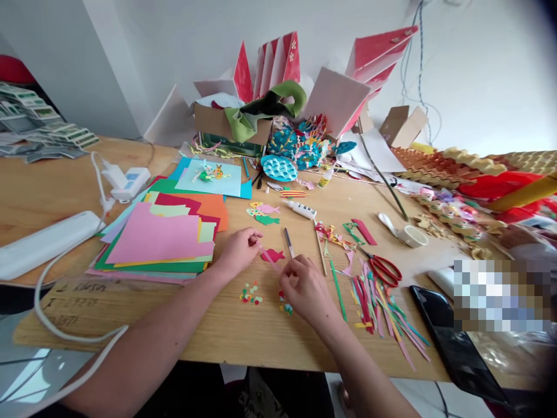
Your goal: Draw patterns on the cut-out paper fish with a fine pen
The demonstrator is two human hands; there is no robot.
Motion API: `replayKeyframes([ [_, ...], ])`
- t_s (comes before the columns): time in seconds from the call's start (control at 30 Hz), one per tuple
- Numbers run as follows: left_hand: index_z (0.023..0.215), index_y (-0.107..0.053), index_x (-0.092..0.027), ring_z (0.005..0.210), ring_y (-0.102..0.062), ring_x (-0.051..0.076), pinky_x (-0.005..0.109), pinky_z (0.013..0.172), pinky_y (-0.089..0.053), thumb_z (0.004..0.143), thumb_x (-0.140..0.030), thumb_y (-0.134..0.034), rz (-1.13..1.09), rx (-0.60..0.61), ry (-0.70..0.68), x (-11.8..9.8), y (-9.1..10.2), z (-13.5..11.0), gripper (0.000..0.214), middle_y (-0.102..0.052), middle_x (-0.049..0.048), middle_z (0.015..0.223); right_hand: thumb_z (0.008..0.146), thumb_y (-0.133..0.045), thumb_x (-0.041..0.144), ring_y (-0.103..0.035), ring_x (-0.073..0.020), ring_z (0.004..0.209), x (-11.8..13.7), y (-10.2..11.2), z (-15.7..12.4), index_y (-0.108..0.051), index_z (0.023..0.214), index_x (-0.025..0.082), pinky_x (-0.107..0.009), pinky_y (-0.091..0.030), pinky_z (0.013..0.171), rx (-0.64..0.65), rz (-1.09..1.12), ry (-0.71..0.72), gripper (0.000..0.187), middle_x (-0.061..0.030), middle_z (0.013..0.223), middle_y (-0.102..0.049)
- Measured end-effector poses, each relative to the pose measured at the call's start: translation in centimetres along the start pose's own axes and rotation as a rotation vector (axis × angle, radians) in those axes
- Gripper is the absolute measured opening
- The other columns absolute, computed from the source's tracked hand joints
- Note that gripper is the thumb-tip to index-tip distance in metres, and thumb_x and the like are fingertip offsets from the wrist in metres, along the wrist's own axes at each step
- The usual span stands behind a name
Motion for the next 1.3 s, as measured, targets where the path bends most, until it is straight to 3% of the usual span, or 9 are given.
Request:
replayKeyframes([
  [0.17, 0.096, -0.073, -0.017, 0.082, -0.066, 0.019, 0.032, 0.083, -0.051, 0.077, 0.000, -0.060, 0.187, 0.020, -0.061, -1.5, 0.0, 0.2, 0.029, -0.072, 0.0043, 0.083, 0.078, -0.054, 0.009, -0.054, -0.0248, 0.081, 0.2, -0.3, -0.7, -0.054, 0.066, 0.020, -0.036, -0.044, 0.075, 0.006, -0.098, 0.091, 0.017, -0.0080, 0.079, -0.059],
  [0.37, 0.101, -0.073, -0.019, 0.088, -0.066, 0.020, 0.032, 0.086, -0.051, 0.074, -0.001, -0.064, 0.303, 0.066, -0.075, -2.4, -0.3, 0.8, 0.034, -0.072, 0.0028, 0.083, 0.079, -0.054, 0.008, -0.051, -0.0250, 0.082, 0.3, -0.5, -1.3, -0.055, 0.067, 0.020, -0.037, -0.043, 0.074, -0.012, -0.104, 0.115, 0.017, -0.0085, 0.081, -0.058],
  [0.63, 0.104, -0.073, -0.017, 0.086, -0.067, 0.021, 0.031, 0.082, -0.052, 0.072, -0.001, -0.063, 0.308, 0.125, -0.084, -1.9, -1.3, 1.2, 0.037, -0.074, 0.0043, 0.085, 0.080, -0.053, 0.009, -0.050, -0.0258, 0.084, 0.6, -1.2, -1.8, -0.055, 0.068, 0.019, -0.039, -0.044, 0.075, 0.020, -0.122, 0.121, 0.015, -0.0101, 0.082, -0.057],
  [0.97, 0.100, -0.074, -0.016, 0.081, -0.066, 0.021, 0.031, 0.079, -0.051, 0.071, 0.000, -0.066, 0.239, 0.103, -0.042, -2.2, -0.9, 1.4, 0.034, -0.072, 0.0034, 0.079, 0.081, -0.051, 0.008, -0.049, -0.0256, 0.082, 0.5, -1.3, -1.8, -0.054, 0.069, 0.019, -0.039, -0.043, 0.073, 0.000, -0.079, 0.136, 0.017, -0.0097, 0.080, -0.055],
  [1.1, 0.100, -0.073, -0.016, 0.077, -0.064, 0.019, 0.028, 0.072, -0.050, 0.068, 0.001, -0.065, 0.180, 0.073, -0.034, -2.4, -0.4, 1.5, 0.037, -0.070, 0.0021, 0.077, 0.084, -0.051, 0.009, -0.049, -0.0247, 0.081, 0.3, -0.5, -1.6, -0.053, 0.070, 0.020, -0.039, -0.043, 0.073, -0.082, -0.040, 0.131, 0.018, -0.0089, 0.081, -0.057],
  [1.3, 0.104, -0.071, -0.017, 0.071, -0.063, 0.015, 0.025, 0.066, -0.050, 0.075, -0.008, -0.064, 0.054, 0.043, -0.043, -3.5, 0.9, 0.9, 0.031, -0.068, 0.0015, 0.080, 0.087, -0.053, 0.015, -0.055, -0.0240, 0.084, -0.6, 2.4, -0.7, -0.055, 0.076, 0.023, -0.040, -0.042, 0.078, -0.346, 0.051, 0.072, 0.014, -0.0063, 0.084, -0.062],
])
Point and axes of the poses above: each hand's wrist, its own z-axis towards the middle knuckle, its own y-axis out of the back of the hand, x = y × z, the point moved 1 cm from there along z, towards the middle knuckle
